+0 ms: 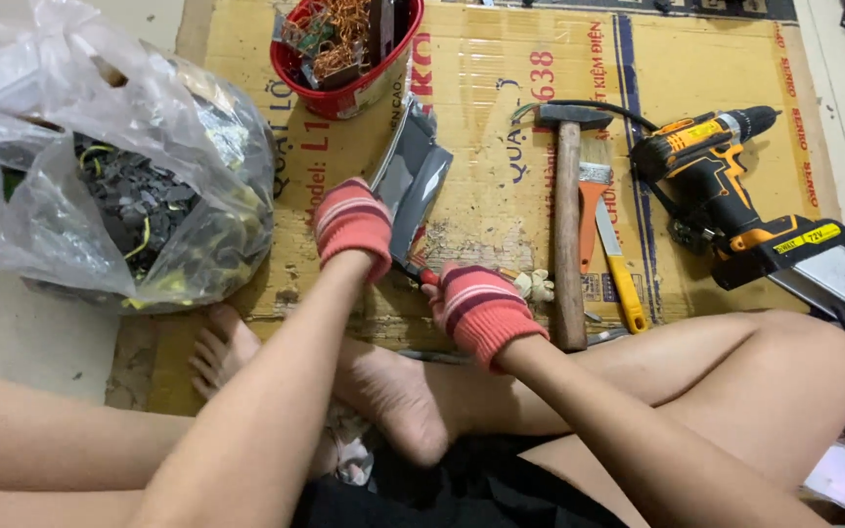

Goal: Dismantling an electronic component to extract wires and parts using pliers and a hammer.

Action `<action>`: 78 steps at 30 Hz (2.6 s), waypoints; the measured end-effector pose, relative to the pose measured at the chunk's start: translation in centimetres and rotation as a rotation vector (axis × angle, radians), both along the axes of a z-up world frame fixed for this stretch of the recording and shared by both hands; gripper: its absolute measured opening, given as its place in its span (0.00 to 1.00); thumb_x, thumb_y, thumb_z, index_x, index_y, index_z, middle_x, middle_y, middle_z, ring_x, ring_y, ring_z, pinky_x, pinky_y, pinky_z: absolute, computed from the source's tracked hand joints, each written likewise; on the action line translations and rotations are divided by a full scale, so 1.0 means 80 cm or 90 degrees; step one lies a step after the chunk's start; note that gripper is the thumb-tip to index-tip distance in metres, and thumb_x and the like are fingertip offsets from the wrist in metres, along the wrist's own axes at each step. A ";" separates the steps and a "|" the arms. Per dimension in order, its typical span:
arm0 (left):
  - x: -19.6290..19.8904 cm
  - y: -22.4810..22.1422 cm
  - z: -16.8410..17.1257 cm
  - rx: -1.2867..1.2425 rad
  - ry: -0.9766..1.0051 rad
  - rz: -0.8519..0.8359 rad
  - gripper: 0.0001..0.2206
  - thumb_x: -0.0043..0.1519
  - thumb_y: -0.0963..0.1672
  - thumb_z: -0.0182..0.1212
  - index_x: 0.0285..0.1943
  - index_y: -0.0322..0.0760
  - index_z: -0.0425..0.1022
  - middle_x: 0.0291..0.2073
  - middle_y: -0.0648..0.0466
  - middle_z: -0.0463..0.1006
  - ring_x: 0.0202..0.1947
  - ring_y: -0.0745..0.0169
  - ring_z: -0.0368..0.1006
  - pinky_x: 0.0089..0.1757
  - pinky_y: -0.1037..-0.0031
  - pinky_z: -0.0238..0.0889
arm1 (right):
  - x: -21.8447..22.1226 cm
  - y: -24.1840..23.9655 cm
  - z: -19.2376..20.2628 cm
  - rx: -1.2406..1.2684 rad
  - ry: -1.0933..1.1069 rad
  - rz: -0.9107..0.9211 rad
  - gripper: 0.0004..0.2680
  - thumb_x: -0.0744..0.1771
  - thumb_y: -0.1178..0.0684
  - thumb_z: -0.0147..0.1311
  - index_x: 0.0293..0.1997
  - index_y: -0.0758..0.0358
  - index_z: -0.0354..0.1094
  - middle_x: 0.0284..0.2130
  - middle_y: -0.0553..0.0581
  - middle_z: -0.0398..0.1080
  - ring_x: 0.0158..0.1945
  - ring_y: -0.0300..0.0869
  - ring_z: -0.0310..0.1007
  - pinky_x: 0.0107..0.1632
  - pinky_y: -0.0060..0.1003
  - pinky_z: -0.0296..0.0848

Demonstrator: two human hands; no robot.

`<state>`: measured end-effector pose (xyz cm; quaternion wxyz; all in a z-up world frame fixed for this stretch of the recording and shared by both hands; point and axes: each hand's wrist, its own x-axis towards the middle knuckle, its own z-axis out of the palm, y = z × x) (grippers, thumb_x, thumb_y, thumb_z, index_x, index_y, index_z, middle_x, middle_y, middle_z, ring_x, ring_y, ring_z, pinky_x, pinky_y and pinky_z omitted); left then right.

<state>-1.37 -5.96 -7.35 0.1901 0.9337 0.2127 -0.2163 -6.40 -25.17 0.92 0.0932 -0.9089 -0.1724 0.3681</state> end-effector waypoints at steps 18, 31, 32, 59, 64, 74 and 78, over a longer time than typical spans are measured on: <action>0.041 0.078 -0.045 -0.011 0.007 0.063 0.22 0.61 0.59 0.58 0.49 0.46 0.83 0.38 0.50 0.84 0.48 0.49 0.79 0.49 0.61 0.73 | 0.001 -0.012 -0.004 0.041 -0.008 -0.018 0.15 0.69 0.40 0.41 0.43 0.61 0.69 0.34 0.71 0.75 0.43 0.63 0.79 0.46 0.53 0.80; 0.035 0.076 -0.030 -0.042 -0.018 0.102 0.18 0.60 0.56 0.59 0.47 0.44 0.83 0.39 0.48 0.84 0.50 0.49 0.79 0.50 0.59 0.73 | 0.005 -0.010 -0.010 0.043 -0.011 -0.001 0.14 0.68 0.39 0.43 0.44 0.58 0.68 0.37 0.70 0.76 0.46 0.61 0.79 0.49 0.52 0.80; 0.042 0.074 -0.033 -0.015 -0.007 0.077 0.20 0.61 0.57 0.57 0.50 0.44 0.83 0.42 0.48 0.84 0.52 0.47 0.78 0.53 0.58 0.72 | 0.006 -0.010 -0.015 0.022 -0.022 0.009 0.14 0.68 0.38 0.41 0.43 0.57 0.67 0.36 0.68 0.76 0.45 0.60 0.79 0.48 0.52 0.80; 0.042 -0.001 0.074 0.360 -0.394 0.411 0.21 0.66 0.55 0.54 0.50 0.35 0.67 0.45 0.45 0.69 0.52 0.42 0.66 0.55 0.53 0.57 | -0.022 0.022 0.006 0.018 0.066 -0.121 0.13 0.67 0.42 0.47 0.47 0.58 0.74 0.37 0.62 0.78 0.50 0.55 0.78 0.53 0.52 0.77; 0.043 0.006 0.059 0.405 -0.448 0.405 0.20 0.65 0.55 0.55 0.44 0.33 0.68 0.39 0.42 0.70 0.45 0.39 0.69 0.50 0.51 0.60 | -0.016 0.018 0.044 -0.004 0.092 -0.162 0.16 0.68 0.39 0.44 0.49 0.57 0.73 0.39 0.62 0.77 0.51 0.55 0.78 0.54 0.52 0.77; 0.053 0.018 0.048 0.364 -0.362 0.386 0.20 0.69 0.55 0.48 0.42 0.36 0.73 0.38 0.41 0.76 0.45 0.38 0.72 0.49 0.50 0.59 | 0.011 -0.001 0.047 0.040 0.135 -0.103 0.16 0.68 0.40 0.45 0.48 0.59 0.74 0.40 0.64 0.77 0.53 0.56 0.77 0.57 0.50 0.75; 0.052 0.021 0.046 0.344 -0.318 0.375 0.22 0.71 0.55 0.42 0.43 0.36 0.75 0.41 0.41 0.77 0.46 0.38 0.72 0.50 0.49 0.59 | 0.016 0.002 0.044 0.043 0.147 -0.091 0.16 0.68 0.41 0.44 0.48 0.60 0.74 0.40 0.64 0.77 0.52 0.57 0.77 0.57 0.50 0.75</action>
